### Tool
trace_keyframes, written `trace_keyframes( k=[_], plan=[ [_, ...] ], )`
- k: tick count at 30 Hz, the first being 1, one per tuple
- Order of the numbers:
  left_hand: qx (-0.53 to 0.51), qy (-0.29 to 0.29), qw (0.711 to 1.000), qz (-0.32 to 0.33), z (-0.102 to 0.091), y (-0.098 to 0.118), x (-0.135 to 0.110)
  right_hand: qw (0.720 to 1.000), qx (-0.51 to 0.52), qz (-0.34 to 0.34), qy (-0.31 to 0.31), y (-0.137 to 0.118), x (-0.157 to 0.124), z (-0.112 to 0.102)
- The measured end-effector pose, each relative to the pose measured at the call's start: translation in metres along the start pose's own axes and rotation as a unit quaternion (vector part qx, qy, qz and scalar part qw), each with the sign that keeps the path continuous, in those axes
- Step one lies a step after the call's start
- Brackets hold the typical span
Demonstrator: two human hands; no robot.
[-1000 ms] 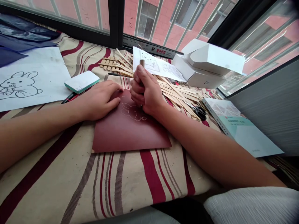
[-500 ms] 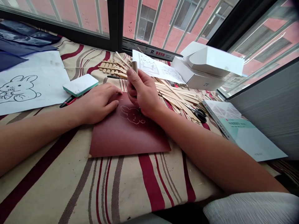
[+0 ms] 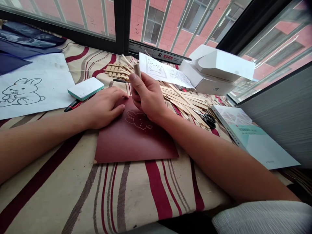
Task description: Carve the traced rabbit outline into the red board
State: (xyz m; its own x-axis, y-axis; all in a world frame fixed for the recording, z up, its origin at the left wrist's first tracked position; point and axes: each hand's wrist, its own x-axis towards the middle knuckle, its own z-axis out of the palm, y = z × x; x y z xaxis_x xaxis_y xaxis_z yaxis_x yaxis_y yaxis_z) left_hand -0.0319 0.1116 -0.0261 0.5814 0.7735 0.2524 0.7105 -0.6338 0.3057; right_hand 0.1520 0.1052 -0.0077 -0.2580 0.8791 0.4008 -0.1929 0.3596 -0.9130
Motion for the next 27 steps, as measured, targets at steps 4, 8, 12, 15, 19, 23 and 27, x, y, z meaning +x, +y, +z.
trace_keyframes(
  k=[4, 8, 12, 15, 19, 23, 27],
  plan=[
    [0.006, -0.004, 1.0, 0.006, 0.0, -0.001, 0.001, 0.996, -0.044, -0.054, -0.054, -0.002, -0.002, 0.002],
    [0.011, -0.002, 1.0, 0.007, -0.001, 0.004, 0.002, 0.989, -0.037, -0.066, -0.125, -0.002, -0.001, 0.001],
    [0.008, 0.002, 1.0, 0.021, -0.002, 0.009, 0.003, 0.981, 0.001, -0.059, -0.185, 0.002, 0.0, -0.002],
    [0.008, -0.005, 1.0, 0.01, -0.004, 0.011, 0.003, 0.98, 0.018, -0.033, -0.195, 0.001, -0.002, -0.003],
    [-0.003, -0.014, 1.0, 0.009, -0.006, 0.011, 0.001, 0.988, -0.015, 0.0, -0.153, -0.007, -0.006, 0.002],
    [-0.011, -0.011, 1.0, 0.001, -0.004, 0.007, 0.001, 0.994, -0.089, -0.013, -0.064, -0.005, -0.003, 0.006],
    [0.001, -0.013, 1.0, -0.019, -0.001, 0.003, 0.001, 0.991, -0.121, 0.018, 0.048, 0.008, 0.007, 0.006]
  ],
)
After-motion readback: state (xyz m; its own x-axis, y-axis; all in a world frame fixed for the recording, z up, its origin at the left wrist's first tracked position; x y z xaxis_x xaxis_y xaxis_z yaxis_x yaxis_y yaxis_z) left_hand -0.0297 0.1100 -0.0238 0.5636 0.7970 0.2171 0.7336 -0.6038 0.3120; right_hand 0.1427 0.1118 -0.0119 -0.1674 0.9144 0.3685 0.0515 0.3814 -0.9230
